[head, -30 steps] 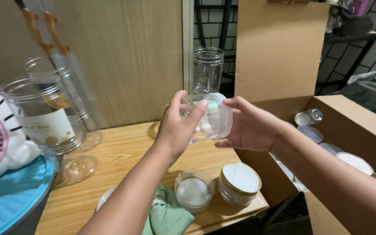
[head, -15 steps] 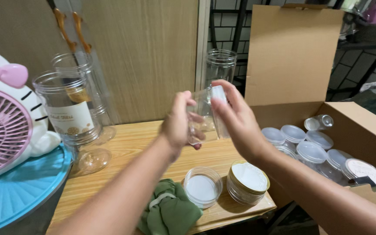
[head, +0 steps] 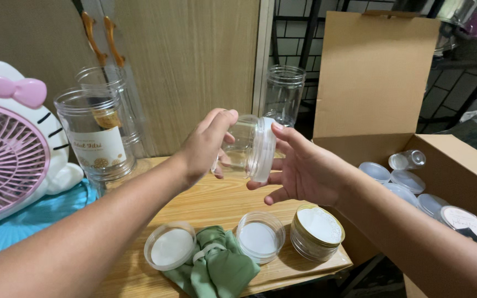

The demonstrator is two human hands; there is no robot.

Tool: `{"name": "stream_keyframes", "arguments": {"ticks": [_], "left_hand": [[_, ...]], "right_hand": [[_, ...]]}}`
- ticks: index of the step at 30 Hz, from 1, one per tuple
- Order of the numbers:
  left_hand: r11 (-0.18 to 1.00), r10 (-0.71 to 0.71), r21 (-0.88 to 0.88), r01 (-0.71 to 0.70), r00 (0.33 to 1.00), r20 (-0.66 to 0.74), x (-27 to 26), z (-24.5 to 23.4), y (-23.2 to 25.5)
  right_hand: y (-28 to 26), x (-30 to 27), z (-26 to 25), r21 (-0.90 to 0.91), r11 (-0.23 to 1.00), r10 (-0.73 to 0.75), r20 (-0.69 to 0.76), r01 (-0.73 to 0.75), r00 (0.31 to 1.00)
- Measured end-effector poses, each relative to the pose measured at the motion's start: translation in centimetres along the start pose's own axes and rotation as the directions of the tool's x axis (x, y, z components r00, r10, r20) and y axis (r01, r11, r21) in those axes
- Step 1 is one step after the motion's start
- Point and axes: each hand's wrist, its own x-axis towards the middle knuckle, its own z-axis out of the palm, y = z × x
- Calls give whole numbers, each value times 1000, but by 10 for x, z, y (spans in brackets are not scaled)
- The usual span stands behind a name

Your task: The person unpacks clear plastic jars and lids from a cardboard box onto a wooden table. They open some jars, remove labels and paper inserts, and stack the jars and lids on the table.

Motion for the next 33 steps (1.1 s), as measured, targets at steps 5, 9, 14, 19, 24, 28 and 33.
{"name": "stream_keyframes", "arguments": {"ticks": [5, 9, 14, 19, 24, 28, 33], "left_hand": [[940, -337, -48, 338, 941, 34, -3, -9, -2], [688, -683, -148, 710, 703, 196, -8, -24, 2], [656, -714, -129, 744, 667, 214, -18, -31, -2], [854, -510, 113, 508, 860, -7, -23, -18, -1], [820, -557, 144, 555, 830, -26, -22, -27, 7], [596, -789, -43, 802, 595, 155, -19, -54, 5], [481, -647, -345, 806, 592, 481, -31, -97, -11]], "right_hand": [[3, 7, 11, -157, 985, -99, -165, 73, 981], [12, -1, 23, -723, 617, -427, 25, 312, 904], [20, -1, 29, -786, 497, -439, 136, 367, 888], [18, 7, 28, -257, 966, -3, -86, -19, 996], [23, 13, 37, -269, 961, -96, -96, 67, 991], [25, 10, 42, -821, 433, -505, 122, 373, 854], [21, 10, 23, -937, 107, -590, 210, 333, 780]]}}
